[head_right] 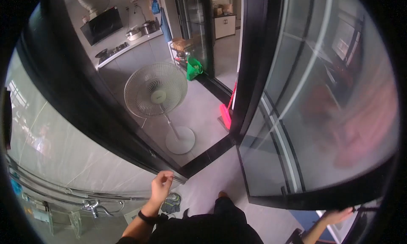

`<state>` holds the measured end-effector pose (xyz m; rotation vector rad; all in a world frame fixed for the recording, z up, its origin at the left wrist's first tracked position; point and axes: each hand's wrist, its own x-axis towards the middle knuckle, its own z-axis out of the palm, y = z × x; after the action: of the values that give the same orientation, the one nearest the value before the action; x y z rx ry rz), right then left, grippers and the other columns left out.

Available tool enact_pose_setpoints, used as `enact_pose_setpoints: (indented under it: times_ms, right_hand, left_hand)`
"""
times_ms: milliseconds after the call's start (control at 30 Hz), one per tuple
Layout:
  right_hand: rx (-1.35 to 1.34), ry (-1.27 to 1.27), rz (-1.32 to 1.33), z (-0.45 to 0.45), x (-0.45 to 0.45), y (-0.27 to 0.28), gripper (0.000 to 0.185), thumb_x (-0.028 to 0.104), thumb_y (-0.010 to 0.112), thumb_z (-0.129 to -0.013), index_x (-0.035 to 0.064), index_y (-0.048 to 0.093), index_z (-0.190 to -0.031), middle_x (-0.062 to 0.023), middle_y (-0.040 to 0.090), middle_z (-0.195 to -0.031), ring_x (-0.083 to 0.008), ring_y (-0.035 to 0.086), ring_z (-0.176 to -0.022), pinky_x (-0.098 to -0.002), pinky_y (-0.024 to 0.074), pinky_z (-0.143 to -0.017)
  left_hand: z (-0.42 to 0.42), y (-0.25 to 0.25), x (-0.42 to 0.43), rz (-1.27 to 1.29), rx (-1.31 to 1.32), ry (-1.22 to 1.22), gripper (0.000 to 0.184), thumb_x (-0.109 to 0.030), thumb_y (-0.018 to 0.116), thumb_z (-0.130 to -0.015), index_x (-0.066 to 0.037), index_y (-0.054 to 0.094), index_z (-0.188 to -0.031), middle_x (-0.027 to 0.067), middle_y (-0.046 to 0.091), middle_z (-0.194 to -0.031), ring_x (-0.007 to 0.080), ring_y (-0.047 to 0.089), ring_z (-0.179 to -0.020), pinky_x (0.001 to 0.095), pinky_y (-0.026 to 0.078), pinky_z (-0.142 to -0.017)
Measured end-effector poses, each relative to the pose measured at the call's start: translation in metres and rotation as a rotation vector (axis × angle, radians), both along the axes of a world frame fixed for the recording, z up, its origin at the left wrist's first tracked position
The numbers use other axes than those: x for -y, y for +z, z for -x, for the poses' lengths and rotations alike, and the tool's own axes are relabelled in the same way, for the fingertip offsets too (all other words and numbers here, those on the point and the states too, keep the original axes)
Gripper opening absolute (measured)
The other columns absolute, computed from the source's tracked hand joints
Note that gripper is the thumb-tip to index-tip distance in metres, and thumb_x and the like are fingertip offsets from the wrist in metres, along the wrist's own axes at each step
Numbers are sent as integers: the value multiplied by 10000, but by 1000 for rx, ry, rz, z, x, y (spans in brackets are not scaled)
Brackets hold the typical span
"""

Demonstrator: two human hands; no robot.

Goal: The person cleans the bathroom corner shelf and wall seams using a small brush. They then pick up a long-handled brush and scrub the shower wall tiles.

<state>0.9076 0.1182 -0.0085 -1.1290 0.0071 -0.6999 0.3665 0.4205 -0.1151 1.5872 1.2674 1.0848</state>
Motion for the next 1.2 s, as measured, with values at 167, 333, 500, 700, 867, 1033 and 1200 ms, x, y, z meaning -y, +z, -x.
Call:
enact_pose_setpoints:
  times_ms: [167, 333, 500, 700, 867, 1033, 1200]
  right_hand:
    - [160, -341, 326, -59, 2, 1, 366, 159, 504, -824, -60, 541, -1115, -265, 581, -1067, -386, 560, -964, -433, 455, -857]
    - [274, -361, 315, -45, -60, 32, 359, 304, 506, -880, -40, 593, -938, -255, 610, -932, -309, 563, -812, -431, 467, -772]
    - [217, -143, 547, -8, -184, -19, 349, 300, 503, -884, -37, 585, -924, -245, 601, -917, -303, 555, -798, -427, 463, -761]
    - [-81, 302, 996, 63, -362, -142, 338, 295, 499, -888, -34, 575, -908, -233, 590, -898, -296, 545, -782, -421, 458, -748]
    - [-334, 447, 1219, 92, -433, -225, 330, 292, 496, -891, -31, 567, -894, -224, 580, -883, -290, 538, -768, -416, 454, -737]
    - [-521, 452, 1310, 106, -447, -278, 323, 288, 492, -895, -28, 558, -881, -214, 571, -867, -284, 530, -755, -411, 450, -727]
    - [-638, 427, 1354, 107, -435, -297, 317, 284, 489, -899, -25, 550, -867, -204, 561, -851, -278, 522, -741, -407, 446, -716]
  left_hand:
    - [-56, -121, -113, 351, 283, 245, 273, 16, 611, -786, -6, 547, -1051, 45, 626, -816, 128, 587, -685, 254, 476, -625]
    - [-52, -254, -250, 601, 228, 647, 417, -96, 700, -706, -18, 534, -1082, 73, 617, -895, 203, 607, -829, 325, 486, -746]
    - [-48, -257, -367, 546, -154, 790, 530, -138, 733, -669, -18, 518, -1138, 109, 614, -975, 240, 593, -952, 338, 469, -837]
    - [-29, -410, -495, 338, -108, 855, 644, -190, 758, -663, -13, 485, -1220, 133, 607, -1038, 262, 574, -991, 365, 465, -862]
    - [-19, -420, -568, 283, -972, 636, 648, -208, 737, -703, -6, 457, -1252, 166, 572, -1145, 292, 547, -1061, 383, 442, -915]
    - [5, -431, -611, 278, -970, 637, 646, -208, 731, -710, -12, 455, -1259, 166, 565, -1160, 294, 541, -1072, 383, 436, -923]
    - [17, -432, -621, 253, -874, 633, 643, -209, 725, -716, -18, 453, -1267, 165, 558, -1175, 295, 536, -1083, 384, 430, -931]
